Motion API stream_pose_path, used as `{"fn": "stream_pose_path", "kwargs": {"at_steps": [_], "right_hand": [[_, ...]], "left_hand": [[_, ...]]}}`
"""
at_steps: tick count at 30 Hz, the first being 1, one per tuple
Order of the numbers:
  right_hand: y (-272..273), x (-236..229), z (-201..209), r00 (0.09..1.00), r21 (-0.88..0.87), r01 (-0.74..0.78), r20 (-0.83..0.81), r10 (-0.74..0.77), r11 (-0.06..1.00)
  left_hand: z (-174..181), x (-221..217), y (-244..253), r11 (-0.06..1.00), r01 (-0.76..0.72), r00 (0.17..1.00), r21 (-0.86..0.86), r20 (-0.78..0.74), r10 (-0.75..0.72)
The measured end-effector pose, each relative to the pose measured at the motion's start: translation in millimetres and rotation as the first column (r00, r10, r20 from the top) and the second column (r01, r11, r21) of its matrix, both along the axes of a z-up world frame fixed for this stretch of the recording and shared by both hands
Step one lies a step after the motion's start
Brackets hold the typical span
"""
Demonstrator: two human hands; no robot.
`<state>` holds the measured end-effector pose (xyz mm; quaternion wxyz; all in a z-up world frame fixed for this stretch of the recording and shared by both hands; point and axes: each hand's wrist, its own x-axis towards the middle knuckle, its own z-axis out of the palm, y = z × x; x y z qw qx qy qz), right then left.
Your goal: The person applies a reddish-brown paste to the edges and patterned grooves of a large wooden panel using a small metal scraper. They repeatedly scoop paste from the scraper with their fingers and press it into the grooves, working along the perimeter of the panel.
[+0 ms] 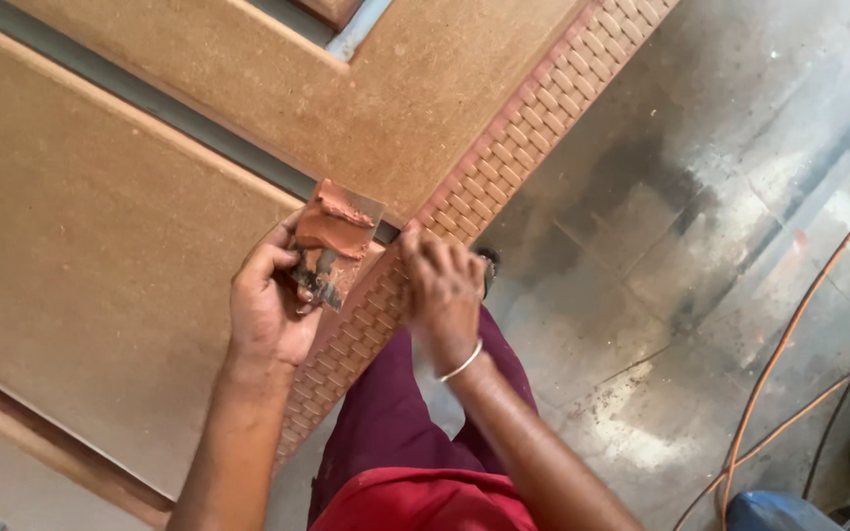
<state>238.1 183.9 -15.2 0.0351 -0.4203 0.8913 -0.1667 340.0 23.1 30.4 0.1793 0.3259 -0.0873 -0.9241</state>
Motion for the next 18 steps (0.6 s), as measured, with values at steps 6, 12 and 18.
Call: {"fn": "stream_pose_path", "kwargs": {"at_steps": [6,12,18], "right_hand": [[41,-49,65,0.739,-0.37,0.052,0.639,0.213,0.927],[86,-130,143,0.581,-0.316,-0.518,0.552,0.598,0.795],[130,-196,213,0.587,0.153,-0.807,0.11,0.802,0.57]], "left_hand": [[0,10,28,0.942,0.196,0.973,-0.272,0.173,-0.153],[-9,-25,107,0.945,0.325,0.941,-0.049,-0.085,-0.328],[14,-65,167,0.944,0.325,0.89,-0.054,-0.321,-0.325]]}}
